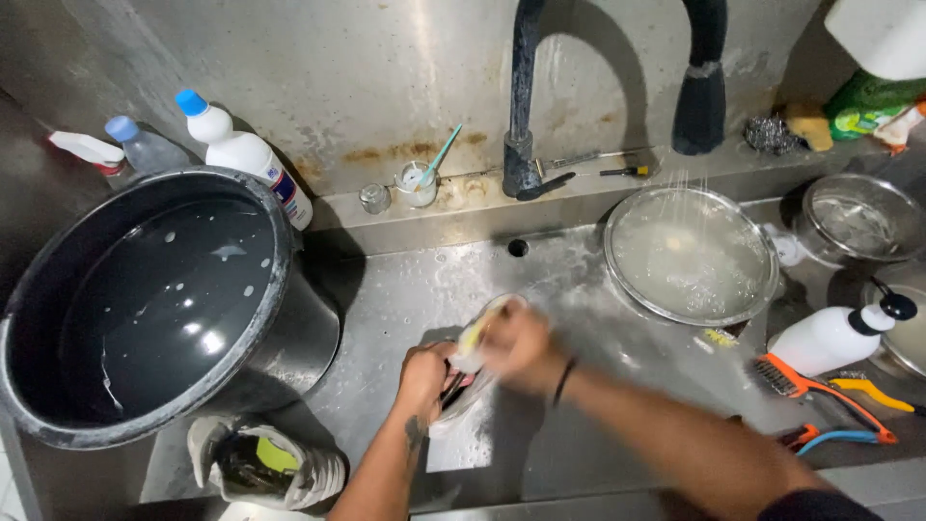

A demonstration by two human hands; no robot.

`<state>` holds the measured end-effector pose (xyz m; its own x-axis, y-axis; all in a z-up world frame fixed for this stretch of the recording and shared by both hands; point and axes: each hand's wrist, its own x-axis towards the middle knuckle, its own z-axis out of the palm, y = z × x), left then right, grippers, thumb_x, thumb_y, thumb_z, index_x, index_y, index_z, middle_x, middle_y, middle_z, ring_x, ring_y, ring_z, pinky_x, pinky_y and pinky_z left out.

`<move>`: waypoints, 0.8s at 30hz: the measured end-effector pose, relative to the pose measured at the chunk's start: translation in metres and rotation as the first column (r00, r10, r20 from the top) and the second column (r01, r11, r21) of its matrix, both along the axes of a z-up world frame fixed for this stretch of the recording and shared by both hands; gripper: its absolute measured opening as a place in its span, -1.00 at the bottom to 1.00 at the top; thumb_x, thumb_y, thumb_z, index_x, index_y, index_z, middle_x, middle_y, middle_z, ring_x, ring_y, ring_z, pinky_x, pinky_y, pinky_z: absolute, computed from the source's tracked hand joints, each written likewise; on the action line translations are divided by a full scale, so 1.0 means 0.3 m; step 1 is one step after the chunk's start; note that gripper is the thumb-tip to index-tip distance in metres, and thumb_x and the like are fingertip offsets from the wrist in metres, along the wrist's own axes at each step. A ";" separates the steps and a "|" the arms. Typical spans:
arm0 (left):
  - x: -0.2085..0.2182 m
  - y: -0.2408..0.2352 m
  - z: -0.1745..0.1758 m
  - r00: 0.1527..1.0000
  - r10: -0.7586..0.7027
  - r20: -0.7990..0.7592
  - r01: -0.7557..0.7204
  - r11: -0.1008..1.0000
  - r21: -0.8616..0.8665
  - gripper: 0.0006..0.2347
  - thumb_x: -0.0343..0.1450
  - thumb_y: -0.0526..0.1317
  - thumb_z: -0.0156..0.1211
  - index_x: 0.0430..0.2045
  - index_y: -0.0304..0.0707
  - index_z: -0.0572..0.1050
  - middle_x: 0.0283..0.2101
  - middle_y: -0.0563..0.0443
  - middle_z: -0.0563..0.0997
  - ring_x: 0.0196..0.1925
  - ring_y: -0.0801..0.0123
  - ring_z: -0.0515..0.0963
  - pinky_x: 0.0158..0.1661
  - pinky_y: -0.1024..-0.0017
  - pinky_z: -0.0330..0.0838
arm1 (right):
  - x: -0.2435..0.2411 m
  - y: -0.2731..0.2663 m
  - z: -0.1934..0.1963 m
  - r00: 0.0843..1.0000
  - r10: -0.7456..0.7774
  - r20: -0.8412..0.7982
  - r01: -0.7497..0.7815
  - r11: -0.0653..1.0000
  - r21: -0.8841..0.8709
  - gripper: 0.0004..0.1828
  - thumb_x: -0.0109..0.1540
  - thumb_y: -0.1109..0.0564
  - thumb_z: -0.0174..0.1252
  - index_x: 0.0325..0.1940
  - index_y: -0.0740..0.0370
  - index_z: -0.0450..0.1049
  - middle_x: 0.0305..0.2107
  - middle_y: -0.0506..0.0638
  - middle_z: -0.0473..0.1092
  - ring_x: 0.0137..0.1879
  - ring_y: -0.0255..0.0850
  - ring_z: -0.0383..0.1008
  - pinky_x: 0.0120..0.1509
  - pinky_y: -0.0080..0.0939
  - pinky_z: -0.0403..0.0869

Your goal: The person scrubs a white sneaker under running water using an orange brush, then applies liquid soap and scrubs with a yellow sponge. The shoe is rinsed and handled throughout the process.

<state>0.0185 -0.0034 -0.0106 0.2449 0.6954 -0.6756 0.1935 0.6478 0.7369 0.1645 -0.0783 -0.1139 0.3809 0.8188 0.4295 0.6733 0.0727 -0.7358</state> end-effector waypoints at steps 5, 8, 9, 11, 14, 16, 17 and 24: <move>-0.041 0.040 -0.176 0.979 -0.082 -0.189 0.116 0.977 0.177 -0.74 0.30 -0.21 0.16 -0.74 -0.46 0.58 -0.67 -0.25 0.53 -0.48 0.22 0.46 -0.41 0.24 0.46 | 0.133 -0.013 0.100 0.999 0.015 -0.043 -0.021 0.988 -0.154 -0.66 0.03 -0.07 0.37 -0.16 0.03 0.66 -0.22 0.16 0.57 -0.08 0.14 0.59 0.01 0.01 0.56; -0.002 0.037 -0.130 0.994 0.015 -0.106 0.005 0.982 0.189 -0.78 0.30 -0.26 0.14 -0.60 -0.56 0.58 -0.52 -0.28 0.56 -0.38 0.21 0.51 -0.39 0.29 0.53 | 0.000 -0.019 0.189 1.000 0.003 -0.029 -0.008 0.985 -0.170 -0.64 0.04 -0.09 0.36 -0.11 0.01 0.65 -0.10 0.15 0.52 -0.06 0.15 0.59 0.00 0.00 0.58; -0.006 0.014 -0.116 0.991 0.128 -0.026 -0.122 0.979 0.161 -0.80 0.30 -0.30 0.15 -0.54 -0.63 0.54 -0.49 -0.28 0.50 -0.37 0.20 0.51 -0.42 0.32 0.55 | -0.083 -0.038 0.188 0.997 0.051 0.056 -0.045 0.994 -0.100 -0.62 0.04 -0.09 0.40 -0.09 -0.01 0.64 0.01 0.18 0.43 -0.02 0.17 0.56 0.03 -0.01 0.59; -0.006 0.001 -0.125 0.990 0.143 0.001 -0.142 0.979 0.149 -0.82 0.29 -0.31 0.15 -0.56 -0.59 0.55 -0.51 -0.24 0.48 -0.43 0.23 0.50 -0.47 0.37 0.53 | 0.097 -0.010 0.132 0.995 -0.031 0.092 0.054 0.965 -0.258 -0.60 0.07 -0.16 0.35 -0.07 -0.03 0.63 -0.09 0.13 0.41 -0.04 0.14 0.56 0.02 0.01 0.58; -0.005 0.028 -0.188 0.990 0.140 0.032 -0.143 0.980 0.142 -0.81 0.29 -0.30 0.16 -0.52 -0.60 0.54 -0.49 -0.27 0.47 -0.42 0.18 0.50 -0.42 0.31 0.56 | 0.007 -0.017 0.193 0.996 -0.033 0.084 0.052 0.969 -0.243 -0.63 0.07 -0.12 0.35 -0.10 0.02 0.63 -0.16 0.15 0.39 -0.06 0.18 0.53 0.02 0.04 0.56; 0.009 0.041 -0.205 0.990 0.140 0.021 -0.142 0.984 0.111 -0.76 0.30 -0.26 0.18 -0.45 -0.65 0.53 -0.44 -0.35 0.49 -0.35 0.11 0.51 -0.31 0.22 0.61 | -0.026 -0.015 0.207 0.997 0.072 0.037 -0.068 0.992 -0.108 -0.67 0.05 -0.02 0.40 -0.16 0.10 0.64 -0.13 0.21 0.39 -0.06 0.24 0.52 0.03 0.05 0.56; 0.006 0.034 -0.188 0.991 0.129 0.027 -0.131 0.984 0.121 -0.76 0.32 -0.26 0.17 -0.41 -0.64 0.55 -0.40 -0.34 0.52 -0.31 0.11 0.54 -0.30 0.20 0.63 | 0.012 -0.012 0.174 0.998 0.057 0.027 -0.054 0.992 -0.113 -0.67 0.09 -0.01 0.38 -0.12 0.15 0.63 -0.16 0.29 0.41 -0.09 0.28 0.51 0.01 0.10 0.55; -0.005 0.039 -0.271 0.993 -0.062 -0.098 0.088 0.954 0.286 -0.75 0.38 -0.24 0.06 -0.37 -0.55 0.59 -0.30 -0.40 0.58 -0.16 -0.02 0.53 -0.11 0.13 0.54 | -0.111 -0.046 0.262 0.986 0.157 0.064 -0.153 0.986 -0.058 -0.59 0.06 0.05 0.40 -0.08 0.30 0.62 0.05 0.50 0.38 0.03 0.41 0.49 0.11 0.22 0.54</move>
<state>0.0171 0.0082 -0.0919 0.2530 0.8460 -0.4693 0.3046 0.3908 0.8686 0.1313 -0.0923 -0.0352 0.2189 0.8879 0.4047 0.7060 0.1423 -0.6938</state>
